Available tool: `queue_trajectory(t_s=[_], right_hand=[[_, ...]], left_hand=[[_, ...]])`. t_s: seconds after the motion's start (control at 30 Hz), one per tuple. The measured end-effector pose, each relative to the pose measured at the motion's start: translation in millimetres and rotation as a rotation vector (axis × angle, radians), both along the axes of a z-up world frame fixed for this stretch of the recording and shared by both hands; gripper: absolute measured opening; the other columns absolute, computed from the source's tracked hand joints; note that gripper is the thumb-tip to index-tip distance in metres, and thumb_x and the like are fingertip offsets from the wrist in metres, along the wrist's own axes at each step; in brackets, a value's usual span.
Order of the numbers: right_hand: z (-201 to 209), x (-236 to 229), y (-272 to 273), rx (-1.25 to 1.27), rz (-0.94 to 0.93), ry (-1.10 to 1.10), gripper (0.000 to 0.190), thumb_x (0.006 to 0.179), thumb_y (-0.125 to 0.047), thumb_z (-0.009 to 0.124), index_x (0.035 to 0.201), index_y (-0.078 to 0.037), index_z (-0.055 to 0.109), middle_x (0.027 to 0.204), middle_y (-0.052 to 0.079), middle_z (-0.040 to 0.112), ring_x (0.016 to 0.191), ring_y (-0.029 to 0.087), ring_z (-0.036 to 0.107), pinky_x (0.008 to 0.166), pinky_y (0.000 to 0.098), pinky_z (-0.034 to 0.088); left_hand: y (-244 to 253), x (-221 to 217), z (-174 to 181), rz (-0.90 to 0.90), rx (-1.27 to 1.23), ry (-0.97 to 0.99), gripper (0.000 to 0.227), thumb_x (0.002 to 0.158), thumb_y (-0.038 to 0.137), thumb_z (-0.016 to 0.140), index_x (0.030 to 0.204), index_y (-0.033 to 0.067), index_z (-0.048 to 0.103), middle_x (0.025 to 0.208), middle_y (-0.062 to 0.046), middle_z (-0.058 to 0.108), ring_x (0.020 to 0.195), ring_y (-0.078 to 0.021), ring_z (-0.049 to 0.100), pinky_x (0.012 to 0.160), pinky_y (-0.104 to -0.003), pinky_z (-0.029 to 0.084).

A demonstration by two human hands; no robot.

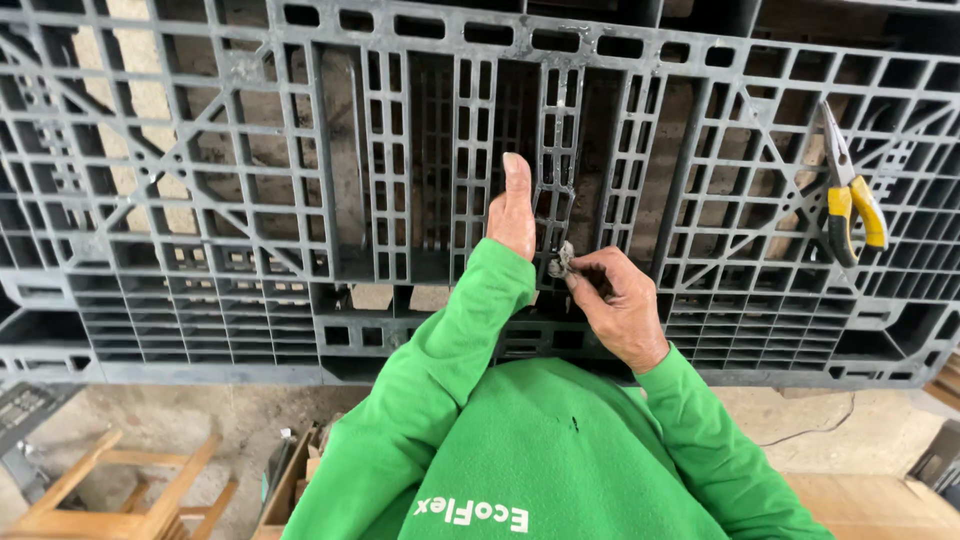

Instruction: The person uses a hot air welding tool to melt and fuse sections of a gray plastic pallet. They repeatedly apply heat to specific grid areas, then press the softened plastic with their fingers to smooth and join the material.

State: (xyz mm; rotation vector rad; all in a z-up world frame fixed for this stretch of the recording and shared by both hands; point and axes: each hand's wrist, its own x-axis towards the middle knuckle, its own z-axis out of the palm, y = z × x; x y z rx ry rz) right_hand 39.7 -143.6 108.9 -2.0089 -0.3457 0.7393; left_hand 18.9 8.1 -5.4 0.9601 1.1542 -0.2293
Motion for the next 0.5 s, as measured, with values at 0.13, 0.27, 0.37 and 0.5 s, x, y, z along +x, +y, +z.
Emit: queue_trajectory(t_s=[0.13,0.27,0.37,0.5], right_hand=[[3.5,8.1,-0.6,0.001,0.081,0.048,0.012,0.094,-0.003,0.072,0.105,-0.001,0.068,0.093,0.000,0.066,0.080,0.004,0.061,0.064,0.0209,0.050],[2.8,12.6,-7.3,0.014,0.123,0.016,0.014,0.093,-0.003,0.073,0.106,0.000,0.069,0.094,0.002,0.065,0.080,0.007,0.062,0.068,0.0221,0.051],[-0.1,14.2,-8.5,0.013,0.112,0.079,0.014,0.093,-0.004,0.073,0.106,-0.001,0.068,0.094,0.002,0.065,0.078,0.007,0.061,0.066,0.0224,0.051],[-1.8,15.4,-11.8,0.062,0.115,0.102,0.014,0.094,-0.004,0.072,0.107,-0.001,0.067,0.095,0.001,0.065,0.079,0.006,0.064,0.066,0.0217,0.052]], left_hand=[[-0.2,-0.7,-7.0,0.117,-0.021,-0.062,0.076,0.085,0.088,0.036,0.097,0.0157,0.057,0.077,0.000,0.053,0.064,-0.0114,0.033,0.057,-0.033,0.038],[-8.0,0.6,-15.3,0.186,-0.037,0.068,0.113,0.093,0.085,0.041,0.115,-0.0239,0.063,0.085,-0.008,0.042,0.068,-0.0127,0.032,0.058,-0.035,0.037],[-8.5,3.3,-16.1,0.264,0.028,-0.156,0.101,0.092,0.081,0.052,0.130,-0.0134,0.056,0.106,0.002,0.065,0.091,-0.0007,0.056,0.084,-0.023,0.046],[-7.5,0.1,-2.6,0.207,0.147,-0.388,0.076,0.097,0.075,0.050,0.106,-0.0003,0.062,0.092,0.007,0.053,0.087,-0.0036,0.046,0.077,-0.025,0.039]])
